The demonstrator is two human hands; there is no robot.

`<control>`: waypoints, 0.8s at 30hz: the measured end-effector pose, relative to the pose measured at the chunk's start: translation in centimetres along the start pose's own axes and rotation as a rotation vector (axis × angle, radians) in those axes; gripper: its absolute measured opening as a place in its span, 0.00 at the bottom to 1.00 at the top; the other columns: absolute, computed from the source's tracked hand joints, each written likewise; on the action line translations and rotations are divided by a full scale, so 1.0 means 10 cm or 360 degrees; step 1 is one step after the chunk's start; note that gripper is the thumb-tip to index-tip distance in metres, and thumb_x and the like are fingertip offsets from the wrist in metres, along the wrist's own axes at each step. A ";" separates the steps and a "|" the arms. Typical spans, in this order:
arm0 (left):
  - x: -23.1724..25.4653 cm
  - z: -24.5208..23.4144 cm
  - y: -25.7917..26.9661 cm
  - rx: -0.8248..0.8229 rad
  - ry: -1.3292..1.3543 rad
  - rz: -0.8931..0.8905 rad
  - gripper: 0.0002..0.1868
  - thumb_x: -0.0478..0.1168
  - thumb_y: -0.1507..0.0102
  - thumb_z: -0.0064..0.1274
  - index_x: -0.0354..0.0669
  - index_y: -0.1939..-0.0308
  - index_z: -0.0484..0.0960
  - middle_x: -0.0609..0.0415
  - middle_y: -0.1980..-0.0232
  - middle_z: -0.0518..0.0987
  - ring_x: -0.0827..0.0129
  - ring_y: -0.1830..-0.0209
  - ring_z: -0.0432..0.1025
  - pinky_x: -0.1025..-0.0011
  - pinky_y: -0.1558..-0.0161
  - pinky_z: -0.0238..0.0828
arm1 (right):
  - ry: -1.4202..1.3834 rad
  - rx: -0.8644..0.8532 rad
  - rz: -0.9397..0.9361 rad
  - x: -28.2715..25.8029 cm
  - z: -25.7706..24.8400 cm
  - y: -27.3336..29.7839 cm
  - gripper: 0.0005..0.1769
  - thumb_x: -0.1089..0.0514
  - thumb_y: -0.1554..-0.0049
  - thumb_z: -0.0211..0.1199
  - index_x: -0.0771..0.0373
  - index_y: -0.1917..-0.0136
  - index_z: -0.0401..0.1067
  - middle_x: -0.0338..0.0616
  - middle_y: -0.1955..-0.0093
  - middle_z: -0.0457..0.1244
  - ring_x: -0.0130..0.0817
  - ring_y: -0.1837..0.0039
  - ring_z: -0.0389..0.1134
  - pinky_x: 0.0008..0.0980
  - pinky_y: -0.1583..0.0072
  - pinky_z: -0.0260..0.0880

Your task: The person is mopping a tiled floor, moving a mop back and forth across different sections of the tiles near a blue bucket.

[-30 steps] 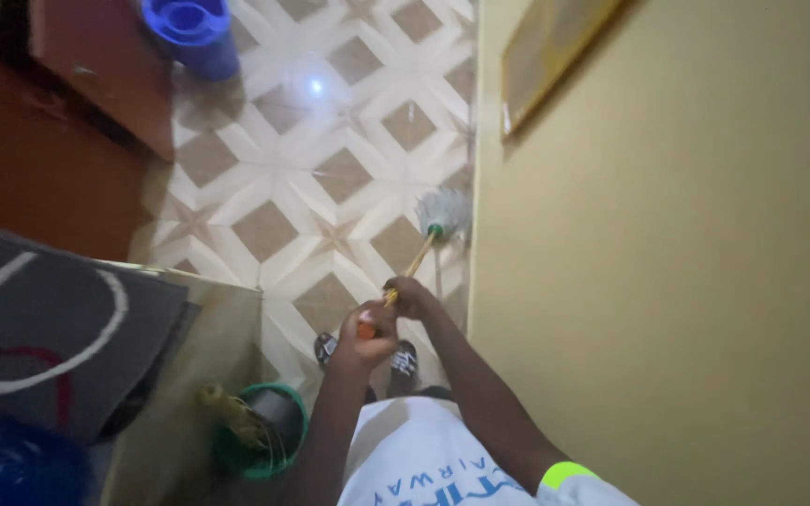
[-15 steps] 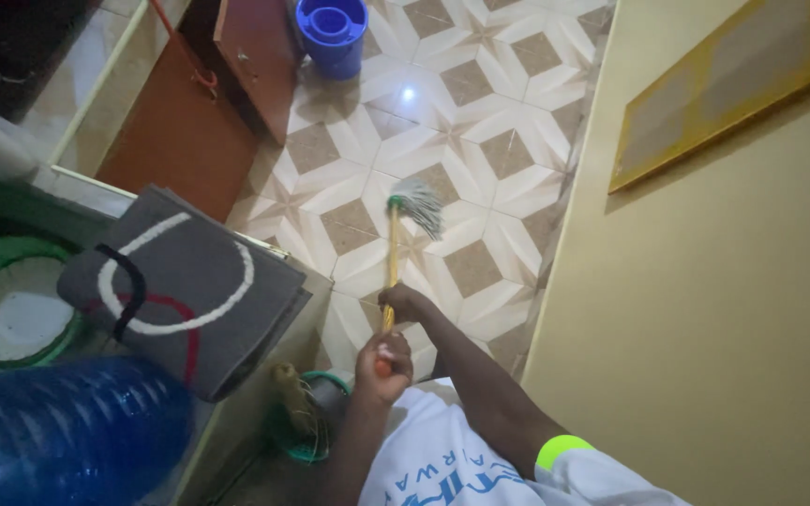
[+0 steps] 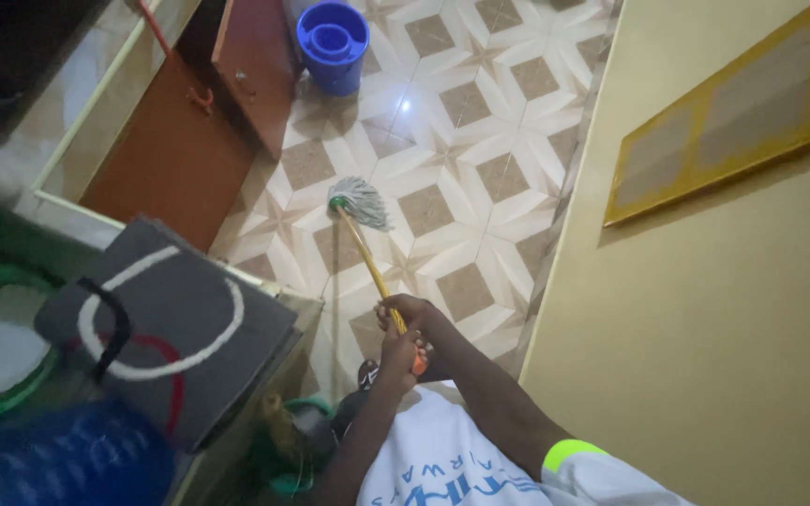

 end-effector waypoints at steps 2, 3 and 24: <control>0.16 0.24 -0.21 0.0033 -0.0042 0.0010 0.41 0.32 0.37 0.51 0.59 0.23 0.52 0.58 0.73 0.66 0.76 0.81 0.63 0.78 0.80 0.63 | -0.0041 -0.0311 -0.0085 -0.33 0.10 0.11 0.08 0.60 0.36 0.55 0.68 0.47 0.68 0.46 0.60 0.63 0.43 0.55 0.69 0.42 0.46 0.75; 0.21 0.32 -0.34 0.0104 -0.0096 0.0007 0.44 0.30 0.39 0.50 0.66 0.24 0.50 0.58 0.72 0.66 0.76 0.81 0.62 0.77 0.80 0.63 | -0.0083 -0.0135 -0.0066 -0.47 -0.04 0.10 0.09 0.60 0.38 0.54 0.69 0.48 0.67 0.48 0.59 0.64 0.44 0.53 0.70 0.44 0.44 0.75; -0.21 1.39 -2.41 -0.0481 -0.0908 -0.0631 0.44 0.37 0.32 0.43 0.69 0.21 0.34 0.62 0.74 0.65 0.80 0.83 0.61 0.83 0.83 0.60 | -0.0215 0.0779 -0.1010 -2.29 -1.39 1.06 0.20 0.59 0.37 0.56 0.55 0.35 0.52 0.51 0.58 0.63 0.40 0.59 0.67 0.37 0.63 0.74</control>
Point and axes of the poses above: each hand's wrist, its own y-axis away from the middle knuckle, its own z-axis out of the palm, x = y × z, the point moved 10 cm from there along -y, towards the middle knuckle
